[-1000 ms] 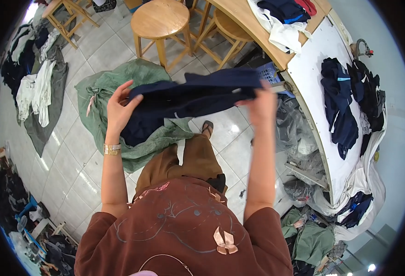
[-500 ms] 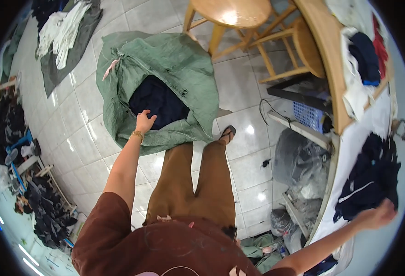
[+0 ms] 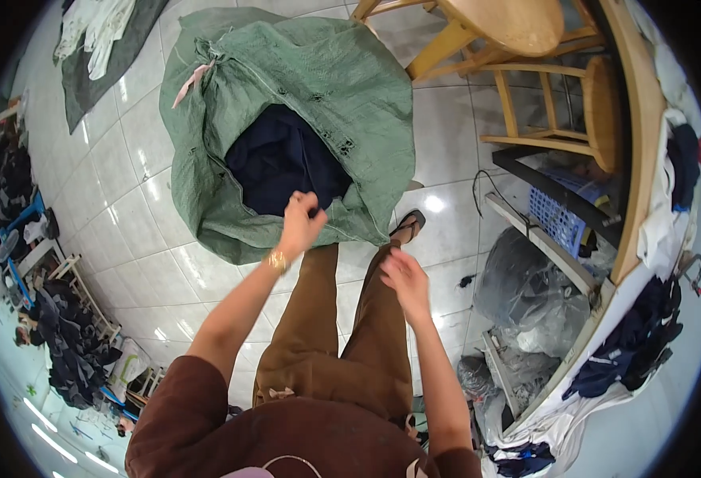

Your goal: Unbagging dark blue garments from a large sack and sorting them onto a work table.

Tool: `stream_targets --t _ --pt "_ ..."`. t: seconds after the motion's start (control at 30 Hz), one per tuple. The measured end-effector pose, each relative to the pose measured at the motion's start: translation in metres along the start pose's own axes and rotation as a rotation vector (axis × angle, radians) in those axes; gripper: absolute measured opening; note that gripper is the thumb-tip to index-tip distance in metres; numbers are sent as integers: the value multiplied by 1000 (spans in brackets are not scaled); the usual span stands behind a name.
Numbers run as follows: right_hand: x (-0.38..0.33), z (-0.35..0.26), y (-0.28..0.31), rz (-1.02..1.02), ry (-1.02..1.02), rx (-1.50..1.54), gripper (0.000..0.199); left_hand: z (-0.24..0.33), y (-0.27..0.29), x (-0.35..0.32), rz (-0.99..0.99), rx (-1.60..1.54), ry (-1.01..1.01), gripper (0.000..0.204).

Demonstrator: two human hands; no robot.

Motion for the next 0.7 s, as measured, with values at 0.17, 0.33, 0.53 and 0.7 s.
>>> stream_targets --t 0.17,0.33,0.53,0.7 --pt "1 -36 -109 -132 -200 41 62 129 49 -110 -226 -81 -270 15" --pt "-29 -20 -118 -274 -160 -41 47 133 93 -153 -348 -380 193 37" --pt "-136 -90 -126 -345 540 -567 22 90 90 -114 -158 -279 256 45" --pt "-158 -102 -45 -13 625 -361 20 131 66 -95 -410 -727 341 30"
Point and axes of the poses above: each hand's wrist, its own x-axis towards the middle knuckle, its own y-axis out of the back of the hand, z = x × y, the point moved 8 cm from there along x, towards the middle knuckle, and after that the axes turned 2 degrees about -z, right-handed, at the moved point
